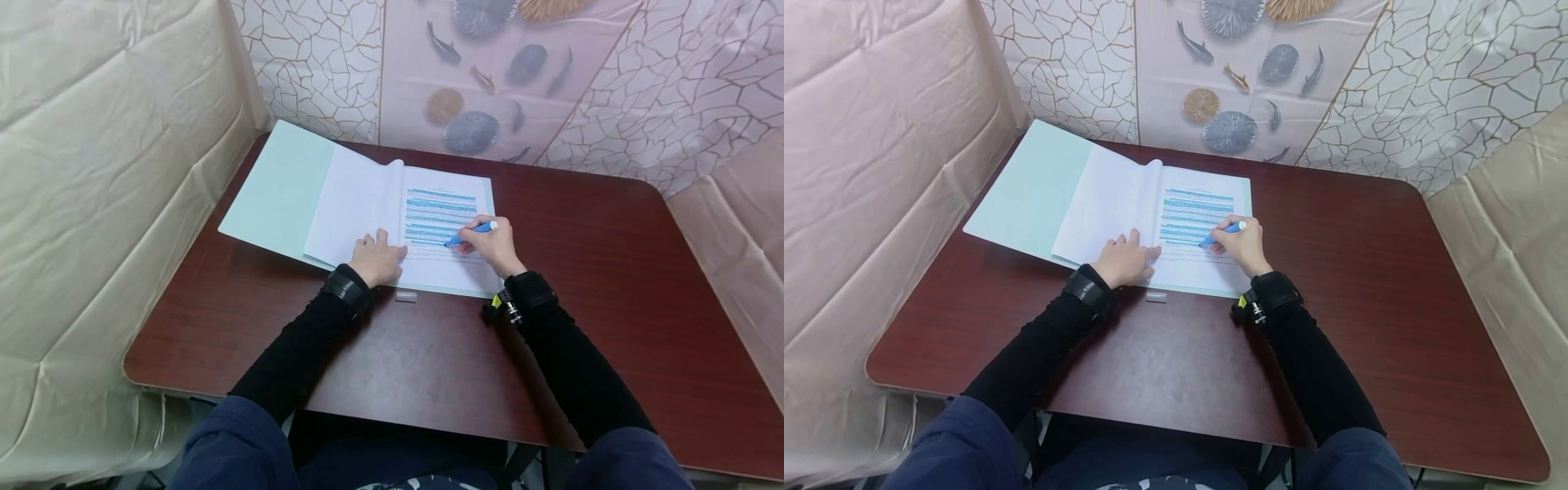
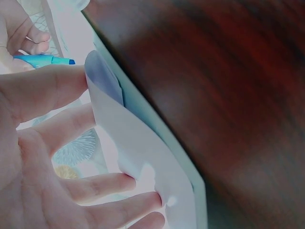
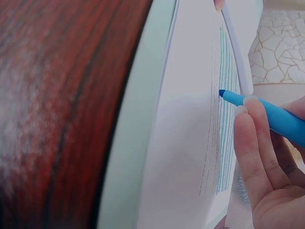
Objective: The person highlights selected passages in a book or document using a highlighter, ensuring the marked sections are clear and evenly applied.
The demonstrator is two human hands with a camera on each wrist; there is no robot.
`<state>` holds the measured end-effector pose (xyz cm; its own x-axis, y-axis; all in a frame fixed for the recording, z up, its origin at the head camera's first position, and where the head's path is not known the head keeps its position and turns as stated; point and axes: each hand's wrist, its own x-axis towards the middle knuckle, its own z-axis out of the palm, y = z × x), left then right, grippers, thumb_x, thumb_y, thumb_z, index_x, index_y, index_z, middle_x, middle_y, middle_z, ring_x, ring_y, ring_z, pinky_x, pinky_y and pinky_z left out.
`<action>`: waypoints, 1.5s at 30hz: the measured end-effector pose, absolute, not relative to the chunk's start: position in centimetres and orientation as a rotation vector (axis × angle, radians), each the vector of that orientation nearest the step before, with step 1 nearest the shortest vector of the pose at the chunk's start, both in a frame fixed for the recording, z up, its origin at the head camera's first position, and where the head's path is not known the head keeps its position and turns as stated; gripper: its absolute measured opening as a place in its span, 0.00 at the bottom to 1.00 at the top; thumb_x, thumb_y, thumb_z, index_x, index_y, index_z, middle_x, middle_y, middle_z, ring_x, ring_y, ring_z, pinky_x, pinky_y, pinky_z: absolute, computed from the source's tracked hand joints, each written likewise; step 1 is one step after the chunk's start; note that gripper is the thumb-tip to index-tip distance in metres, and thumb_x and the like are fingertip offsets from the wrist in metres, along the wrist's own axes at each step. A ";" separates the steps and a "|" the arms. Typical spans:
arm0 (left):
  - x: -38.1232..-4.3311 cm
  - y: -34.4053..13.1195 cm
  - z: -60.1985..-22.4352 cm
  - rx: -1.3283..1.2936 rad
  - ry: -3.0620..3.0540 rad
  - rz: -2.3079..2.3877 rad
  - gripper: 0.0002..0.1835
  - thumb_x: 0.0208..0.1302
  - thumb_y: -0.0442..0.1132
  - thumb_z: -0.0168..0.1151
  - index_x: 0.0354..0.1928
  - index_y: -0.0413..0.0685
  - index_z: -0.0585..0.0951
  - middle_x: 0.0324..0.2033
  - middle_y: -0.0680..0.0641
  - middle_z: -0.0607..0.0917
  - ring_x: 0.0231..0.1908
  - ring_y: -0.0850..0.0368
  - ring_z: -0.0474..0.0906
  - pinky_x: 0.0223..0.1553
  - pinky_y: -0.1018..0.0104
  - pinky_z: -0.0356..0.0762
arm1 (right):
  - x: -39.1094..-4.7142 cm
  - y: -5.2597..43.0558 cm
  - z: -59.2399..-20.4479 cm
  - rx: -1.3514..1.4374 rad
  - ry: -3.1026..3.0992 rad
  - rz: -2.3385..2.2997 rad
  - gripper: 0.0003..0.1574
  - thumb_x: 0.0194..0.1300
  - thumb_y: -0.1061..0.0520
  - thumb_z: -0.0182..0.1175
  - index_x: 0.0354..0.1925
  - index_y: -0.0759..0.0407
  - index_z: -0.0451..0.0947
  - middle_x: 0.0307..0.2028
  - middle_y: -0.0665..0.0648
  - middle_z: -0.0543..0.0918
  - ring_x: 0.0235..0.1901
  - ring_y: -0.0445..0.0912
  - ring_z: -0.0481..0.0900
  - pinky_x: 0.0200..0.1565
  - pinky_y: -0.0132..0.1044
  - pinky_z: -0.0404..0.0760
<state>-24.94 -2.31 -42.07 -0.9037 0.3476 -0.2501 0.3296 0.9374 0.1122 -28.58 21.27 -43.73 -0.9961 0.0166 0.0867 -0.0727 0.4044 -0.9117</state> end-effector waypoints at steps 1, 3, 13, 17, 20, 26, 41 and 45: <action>-24.9 -2.3 -42.1 0.502 2.826 0.100 0.29 0.70 0.48 0.51 0.72 0.62 0.63 0.71 0.31 0.55 0.63 0.32 0.63 0.65 0.43 0.61 | -28.6 21.3 -43.7 0.052 -2.562 1.674 0.07 0.59 0.63 0.63 0.31 0.70 0.80 0.30 0.69 0.87 0.23 0.51 0.87 0.32 0.39 0.85; -25.0 -2.3 -42.1 0.499 2.827 0.100 0.29 0.70 0.48 0.51 0.72 0.62 0.63 0.71 0.32 0.55 0.63 0.32 0.63 0.65 0.43 0.61 | -28.5 21.3 -43.6 0.055 -2.564 1.675 0.07 0.59 0.63 0.63 0.31 0.69 0.80 0.29 0.68 0.87 0.23 0.51 0.87 0.32 0.39 0.85; -24.9 -2.3 -42.0 0.486 2.824 0.099 0.29 0.70 0.49 0.51 0.72 0.63 0.63 0.71 0.32 0.56 0.63 0.33 0.63 0.65 0.44 0.60 | -28.4 21.4 -43.4 0.037 -2.569 1.665 0.06 0.59 0.63 0.63 0.30 0.68 0.79 0.30 0.67 0.87 0.23 0.50 0.87 0.33 0.39 0.85; -24.9 -2.3 -42.0 0.489 2.827 0.091 0.29 0.70 0.49 0.51 0.72 0.63 0.63 0.71 0.32 0.56 0.62 0.33 0.63 0.65 0.44 0.61 | -28.4 21.5 -43.4 0.026 -2.566 1.670 0.06 0.58 0.63 0.63 0.30 0.68 0.79 0.30 0.66 0.87 0.23 0.50 0.87 0.33 0.39 0.85; -24.9 -2.3 -42.0 0.491 2.828 0.089 0.29 0.70 0.49 0.51 0.72 0.63 0.63 0.71 0.32 0.56 0.62 0.33 0.64 0.64 0.44 0.61 | -28.4 21.5 -43.4 0.025 -2.559 1.677 0.07 0.58 0.63 0.63 0.29 0.69 0.78 0.29 0.65 0.87 0.23 0.50 0.87 0.32 0.38 0.85; -24.9 -2.3 -42.0 0.490 2.828 0.092 0.29 0.70 0.49 0.51 0.72 0.63 0.63 0.71 0.32 0.56 0.62 0.33 0.63 0.65 0.44 0.61 | -28.4 21.6 -43.5 0.019 -2.555 1.667 0.07 0.58 0.63 0.63 0.30 0.70 0.79 0.27 0.60 0.87 0.22 0.47 0.86 0.31 0.36 0.85; -24.9 -2.3 -41.9 0.493 2.818 0.107 0.29 0.70 0.48 0.51 0.72 0.62 0.63 0.71 0.32 0.55 0.63 0.33 0.63 0.66 0.44 0.59 | -28.4 21.9 -43.5 -0.002 -2.554 1.648 0.08 0.58 0.63 0.64 0.30 0.70 0.79 0.30 0.67 0.87 0.22 0.48 0.86 0.31 0.37 0.85; -24.9 -2.3 -41.9 0.489 2.814 0.113 0.29 0.70 0.48 0.51 0.72 0.62 0.62 0.71 0.32 0.55 0.63 0.33 0.62 0.66 0.44 0.59 | -28.4 22.0 -43.5 -0.013 -2.559 1.645 0.08 0.58 0.63 0.64 0.30 0.70 0.79 0.29 0.65 0.88 0.22 0.47 0.86 0.31 0.36 0.85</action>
<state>-24.89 -2.26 -41.90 -0.9029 0.3409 -0.2617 0.3189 0.9397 0.1237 -28.36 22.04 -43.54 -0.9950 0.0610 0.0790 -0.0465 0.4163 -0.9080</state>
